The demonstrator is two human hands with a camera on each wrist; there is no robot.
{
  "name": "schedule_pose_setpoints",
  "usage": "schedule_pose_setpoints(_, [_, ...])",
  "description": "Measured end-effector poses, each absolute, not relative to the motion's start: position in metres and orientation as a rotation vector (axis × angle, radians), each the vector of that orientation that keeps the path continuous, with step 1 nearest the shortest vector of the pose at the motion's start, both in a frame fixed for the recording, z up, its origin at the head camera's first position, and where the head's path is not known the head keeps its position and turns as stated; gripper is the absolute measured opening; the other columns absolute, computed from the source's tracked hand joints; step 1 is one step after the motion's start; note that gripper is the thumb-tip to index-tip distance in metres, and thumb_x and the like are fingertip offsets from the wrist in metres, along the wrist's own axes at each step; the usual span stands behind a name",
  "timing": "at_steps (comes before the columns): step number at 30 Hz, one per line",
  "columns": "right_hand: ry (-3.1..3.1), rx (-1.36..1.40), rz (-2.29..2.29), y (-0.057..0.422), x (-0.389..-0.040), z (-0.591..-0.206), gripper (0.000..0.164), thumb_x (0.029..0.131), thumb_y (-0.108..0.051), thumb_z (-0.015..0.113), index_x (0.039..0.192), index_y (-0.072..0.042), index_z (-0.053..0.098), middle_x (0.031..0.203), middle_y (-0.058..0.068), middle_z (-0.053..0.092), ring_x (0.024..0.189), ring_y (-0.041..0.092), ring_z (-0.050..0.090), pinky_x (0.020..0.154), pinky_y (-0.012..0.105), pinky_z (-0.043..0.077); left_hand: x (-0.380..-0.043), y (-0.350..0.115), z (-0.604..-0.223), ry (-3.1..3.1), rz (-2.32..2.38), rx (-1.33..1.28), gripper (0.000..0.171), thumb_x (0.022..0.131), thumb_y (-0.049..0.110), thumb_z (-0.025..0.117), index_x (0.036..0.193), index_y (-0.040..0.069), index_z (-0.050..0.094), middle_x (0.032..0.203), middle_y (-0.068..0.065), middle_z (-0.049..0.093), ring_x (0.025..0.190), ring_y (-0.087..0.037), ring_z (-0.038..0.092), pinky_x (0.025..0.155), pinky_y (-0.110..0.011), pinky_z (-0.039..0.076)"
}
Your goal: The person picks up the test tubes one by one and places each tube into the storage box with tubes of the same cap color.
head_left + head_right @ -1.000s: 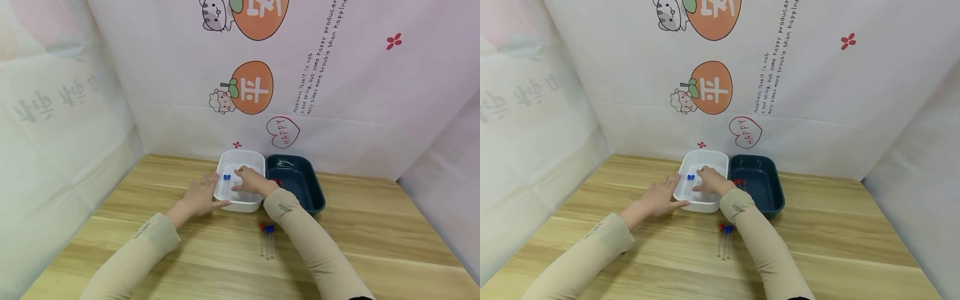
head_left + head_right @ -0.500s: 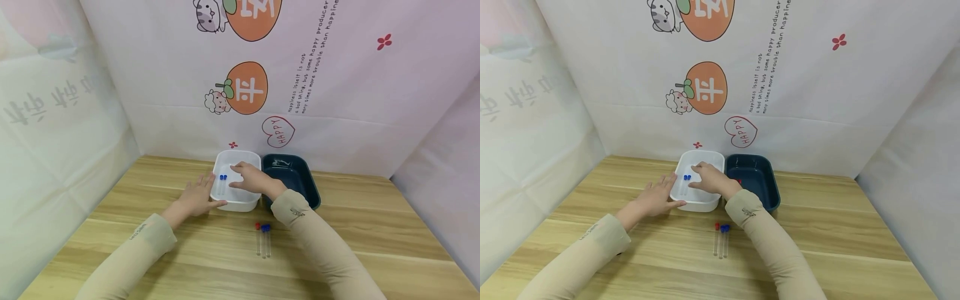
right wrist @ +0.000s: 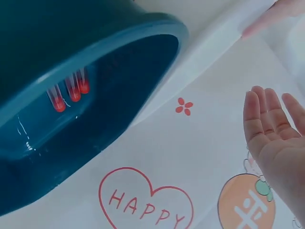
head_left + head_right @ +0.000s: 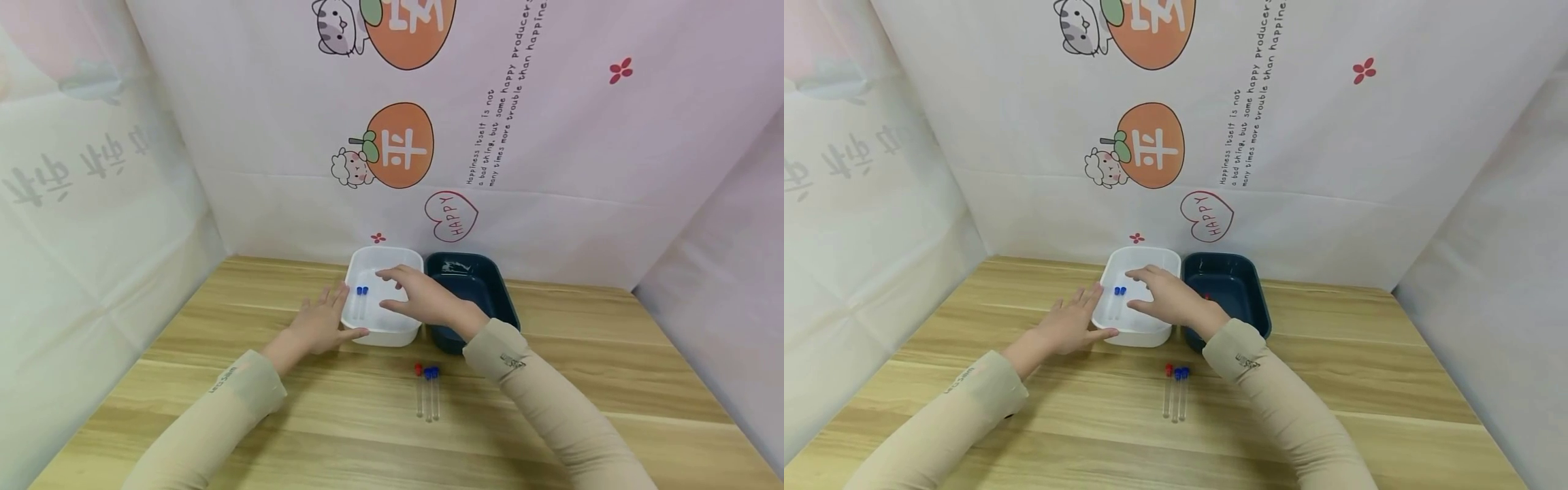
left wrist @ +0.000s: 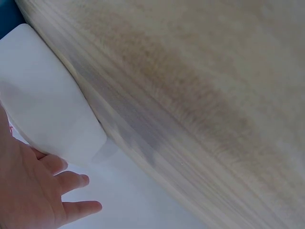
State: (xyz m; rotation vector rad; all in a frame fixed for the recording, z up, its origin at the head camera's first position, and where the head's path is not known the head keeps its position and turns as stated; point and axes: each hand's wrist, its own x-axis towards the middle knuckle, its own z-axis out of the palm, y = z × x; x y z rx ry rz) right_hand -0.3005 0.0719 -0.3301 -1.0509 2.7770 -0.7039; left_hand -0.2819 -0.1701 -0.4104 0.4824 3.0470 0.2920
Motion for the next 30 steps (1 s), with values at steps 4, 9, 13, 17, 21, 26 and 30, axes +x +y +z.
schedule_pose_setpoints(4, [2.787, -1.109, -0.735, 0.078, -0.291, -0.331, 0.059, 0.099, -0.028, 0.071, 0.151, -0.01, 0.05, 0.142, 0.011, 0.058, 0.12, 0.028, 0.059, 0.097, 0.04, 0.054, -0.281, -0.17, -0.41, 3.044, 0.307, 0.48, 0.11, 0.093, 0.076, 0.05, 0.163, -0.001, 0.015, 0.17, -0.015, 0.015, 0.153, -0.043, 0.015, 0.115, -0.072, 0.018])
schedule_pose_setpoints(9, [2.805, -1.168, -0.77, 0.087, -0.278, -0.335, 0.054, 0.1, -0.026, 0.07, 0.149, -0.01, 0.053, 0.138, 0.009, 0.06, 0.117, 0.026, 0.06, 0.094, 0.039, 0.055, -0.281, -0.169, -0.41, 3.037, 0.318, 0.48, 0.11, 0.093, 0.076, 0.051, 0.163, -0.001, 0.014, 0.17, -0.016, 0.015, 0.153, -0.043, 0.015, 0.115, -0.072, 0.018])
schedule_pose_setpoints(13, [2.819, -1.186, -0.798, 0.094, -0.267, -0.336, 0.051, 0.1, -0.026, 0.07, 0.147, -0.012, 0.055, 0.135, 0.006, 0.062, 0.113, 0.022, 0.06, 0.09, 0.036, 0.056, -0.281, -0.168, -0.41, 3.04, 0.314, 0.486, 0.11, 0.093, 0.076, 0.051, 0.163, -0.001, 0.014, 0.169, -0.016, 0.015, 0.153, -0.044, 0.016, 0.114, -0.072, 0.019])
schedule_pose_setpoints(17, [2.81, -1.227, -0.853, 0.104, -0.256, -0.338, 0.048, 0.1, -0.023, 0.07, 0.145, -0.012, 0.057, 0.132, 0.006, 0.064, 0.109, 0.021, 0.061, 0.084, 0.037, 0.058, -0.281, -0.168, -0.409, 3.039, 0.321, 0.492, 0.11, 0.093, 0.076, 0.051, 0.163, -0.001, 0.014, 0.169, -0.016, 0.014, 0.153, -0.044, 0.016, 0.114, -0.072, 0.019])
schedule_pose_setpoints(21, [2.808, -1.27, -0.883, 0.115, -0.248, -0.342, 0.047, 0.098, -0.02, 0.072, 0.142, -0.009, 0.059, 0.128, 0.008, 0.065, 0.102, 0.02, 0.062, 0.082, 0.04, 0.058, -0.279, -0.169, -0.408, 3.034, 0.344, 0.485, 0.111, 0.093, 0.075, 0.052, 0.163, -0.001, 0.013, 0.169, -0.016, 0.013, 0.153, -0.044, 0.015, 0.115, -0.072, 0.018])
schedule_pose_setpoints(26, [2.805, -1.268, -0.865, 0.129, -0.238, -0.35, 0.049, 0.097, -0.02, 0.073, 0.142, -0.007, 0.059, 0.124, 0.008, 0.066, 0.099, 0.017, 0.06, 0.083, 0.04, 0.057, -0.279, -0.17, -0.407, 3.032, 0.342, 0.484, 0.111, 0.092, 0.076, 0.052, 0.163, -0.001, 0.013, 0.17, -0.016, 0.013, 0.153, -0.044, 0.015, 0.115, -0.072, 0.018])
schedule_pose_setpoints(30, [2.772, -1.241, -0.859, 0.14, -0.231, -0.356, 0.051, 0.098, -0.021, 0.073, 0.144, -0.005, 0.058, 0.125, 0.006, 0.065, 0.104, 0.018, 0.059, 0.088, 0.045, 0.055, -0.279, -0.17, -0.408, 3.032, 0.342, 0.488, 0.111, 0.093, 0.075, 0.052, 0.163, -0.001, 0.013, 0.17, -0.016, 0.013, 0.153, -0.044, 0.015, 0.115, -0.071, 0.017])
